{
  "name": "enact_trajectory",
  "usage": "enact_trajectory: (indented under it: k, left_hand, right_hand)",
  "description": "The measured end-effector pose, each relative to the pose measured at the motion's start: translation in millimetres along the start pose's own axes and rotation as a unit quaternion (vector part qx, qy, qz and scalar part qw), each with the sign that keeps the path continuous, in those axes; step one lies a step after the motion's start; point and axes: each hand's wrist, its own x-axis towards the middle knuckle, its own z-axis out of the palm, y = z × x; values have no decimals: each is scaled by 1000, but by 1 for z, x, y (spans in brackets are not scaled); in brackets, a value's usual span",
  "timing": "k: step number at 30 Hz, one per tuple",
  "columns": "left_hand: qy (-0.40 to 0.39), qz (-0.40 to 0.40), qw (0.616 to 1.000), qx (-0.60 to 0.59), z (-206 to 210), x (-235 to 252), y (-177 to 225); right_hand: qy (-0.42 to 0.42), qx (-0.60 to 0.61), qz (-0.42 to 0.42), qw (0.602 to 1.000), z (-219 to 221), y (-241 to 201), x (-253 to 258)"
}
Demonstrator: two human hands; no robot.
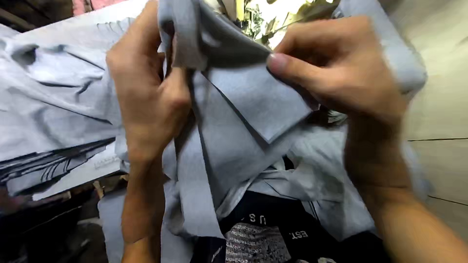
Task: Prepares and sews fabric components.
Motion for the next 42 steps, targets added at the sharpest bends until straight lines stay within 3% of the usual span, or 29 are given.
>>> enact_trajectory:
  k: [2, 4, 10, 15, 20, 22, 26, 30, 35, 38, 42]
  left_hand:
    - [-77, -131, 971, 186, 1, -10, -40]
    - [-135, -165, 951, 224, 2, -20, -67]
    - [-214, 80, 952, 203, 19, -71, -51]
    - [-154, 174, 936, 266, 56, -68, -54]
    - [-72, 189, 960, 192, 53, -39, -60]
    - [-123, 162, 968, 148, 46, -26, -55]
    - [-291, 174, 934, 113, 45, -27, -39]
    - [-232, 183, 943, 156, 46, -41, -26]
    - [-219, 111, 964, -103, 6, -36, -40]
    - [-182, 78, 971, -132, -14, -26, -45]
    - [-257, 24, 959, -115, 1, -30, -9]
  right_hand:
    - [82, -102, 96, 987, 35, 21, 6]
    - [117, -118, 147, 975, 65, 23, -8]
    - [124, -79, 191, 971, 116, 48, -77]
    - [175, -65, 207, 960, 132, 60, -79]
    - [224, -79, 177, 955, 137, 65, -63]
    - [233, -71, 165, 956, 138, 64, -60]
    - [235, 59, 121, 963, 121, 51, -57]
    - [228, 207, 81, 948, 109, 28, -55]
    - [222, 232, 63, 945, 100, 19, -54]
    - [213, 237, 57, 946, 100, 15, -57]
    - [205, 257, 39, 944, 103, 9, -55]
